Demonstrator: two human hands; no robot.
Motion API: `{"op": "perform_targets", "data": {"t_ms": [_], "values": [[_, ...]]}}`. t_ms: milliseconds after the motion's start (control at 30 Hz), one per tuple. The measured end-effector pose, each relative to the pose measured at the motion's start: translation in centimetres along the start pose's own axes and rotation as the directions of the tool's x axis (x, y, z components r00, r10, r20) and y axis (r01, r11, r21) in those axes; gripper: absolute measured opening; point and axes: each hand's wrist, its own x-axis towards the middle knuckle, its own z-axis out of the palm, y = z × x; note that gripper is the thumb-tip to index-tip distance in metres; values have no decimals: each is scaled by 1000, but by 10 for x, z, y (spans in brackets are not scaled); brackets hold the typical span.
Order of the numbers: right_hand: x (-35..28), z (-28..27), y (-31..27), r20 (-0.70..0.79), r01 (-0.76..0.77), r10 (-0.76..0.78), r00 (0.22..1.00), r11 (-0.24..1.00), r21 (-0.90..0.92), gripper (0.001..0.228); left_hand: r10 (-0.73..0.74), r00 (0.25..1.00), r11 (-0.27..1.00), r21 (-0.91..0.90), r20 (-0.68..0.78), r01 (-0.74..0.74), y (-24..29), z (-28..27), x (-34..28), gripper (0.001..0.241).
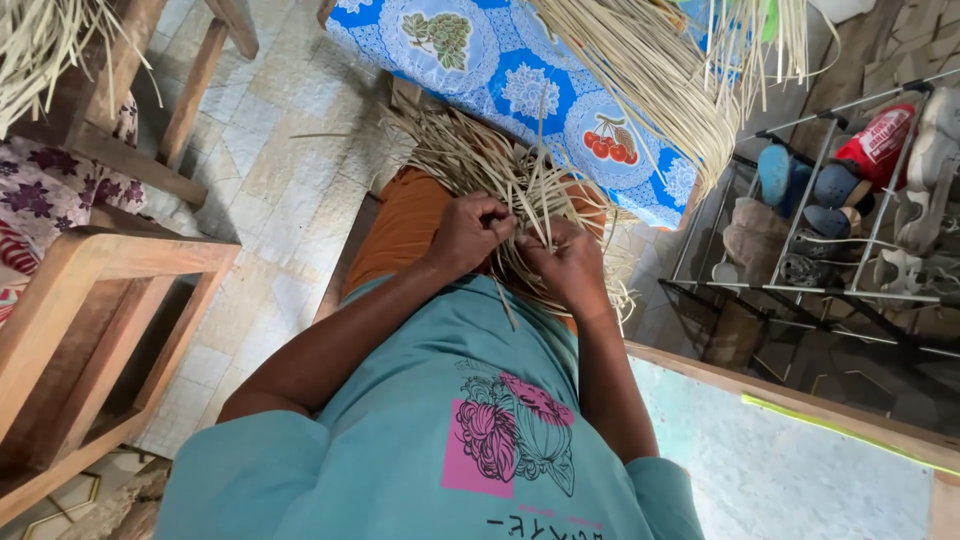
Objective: Weaving thin strips of dried plant material to create a craft item
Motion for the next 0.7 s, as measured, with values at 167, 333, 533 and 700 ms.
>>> {"op": "perform_targets", "data": {"t_ms": [167,333,533,700], "values": [[-6,0,-5,25,-41,42,999,998,-39,17,14,1000,1000,-6,-8,-14,-2,0,1,18],[-5,-1,-3,57,-53,53,997,999,11,15,34,999,999,-16,-14,-35,8,0,1,17],[-1,3,16,54,58,-58,997,998,2,19,73,996,997,42,-49,-71,-5,0,2,9],[0,-12,7,31,164,-164,986,986,23,20,76,997,993,94,-12,-74,-6,4,-1,4]]}}
